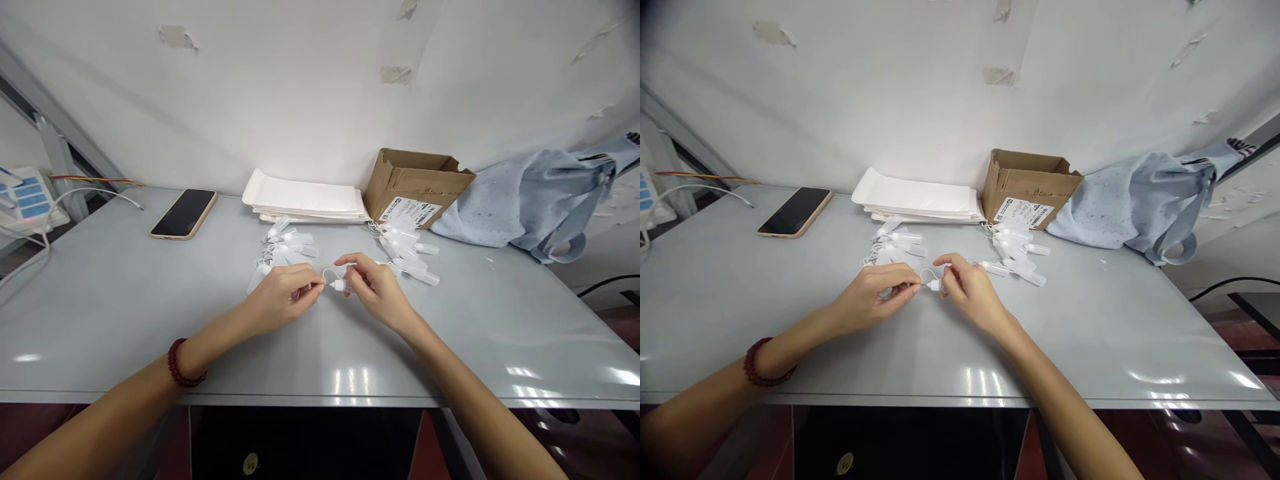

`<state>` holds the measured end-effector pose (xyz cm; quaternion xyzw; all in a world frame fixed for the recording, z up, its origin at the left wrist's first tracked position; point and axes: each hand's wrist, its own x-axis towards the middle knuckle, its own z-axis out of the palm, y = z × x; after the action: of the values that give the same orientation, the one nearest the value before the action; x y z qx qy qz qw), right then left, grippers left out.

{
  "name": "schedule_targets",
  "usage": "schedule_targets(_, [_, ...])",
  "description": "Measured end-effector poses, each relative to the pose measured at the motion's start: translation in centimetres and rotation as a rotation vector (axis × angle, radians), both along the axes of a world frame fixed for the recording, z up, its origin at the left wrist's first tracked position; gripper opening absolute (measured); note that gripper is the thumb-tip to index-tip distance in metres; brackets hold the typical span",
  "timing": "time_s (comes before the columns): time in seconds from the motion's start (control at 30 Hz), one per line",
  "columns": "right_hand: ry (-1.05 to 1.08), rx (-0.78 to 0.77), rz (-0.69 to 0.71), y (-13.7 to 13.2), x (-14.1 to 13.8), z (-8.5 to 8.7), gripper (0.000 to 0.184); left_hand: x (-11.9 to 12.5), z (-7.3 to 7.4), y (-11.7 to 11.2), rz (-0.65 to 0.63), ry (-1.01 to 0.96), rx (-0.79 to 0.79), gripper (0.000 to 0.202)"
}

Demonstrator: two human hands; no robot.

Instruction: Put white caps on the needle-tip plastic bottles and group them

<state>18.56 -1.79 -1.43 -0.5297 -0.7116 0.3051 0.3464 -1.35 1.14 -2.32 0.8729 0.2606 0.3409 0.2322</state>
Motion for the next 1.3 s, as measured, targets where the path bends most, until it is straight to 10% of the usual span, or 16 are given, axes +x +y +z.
schedule_targets(1.3, [0.137,-0.024,-0.125,-0.1,-1.0,-0.6,0.019,0.5,0.0,-0.8,0.030,-0.077,0.040,0.015])
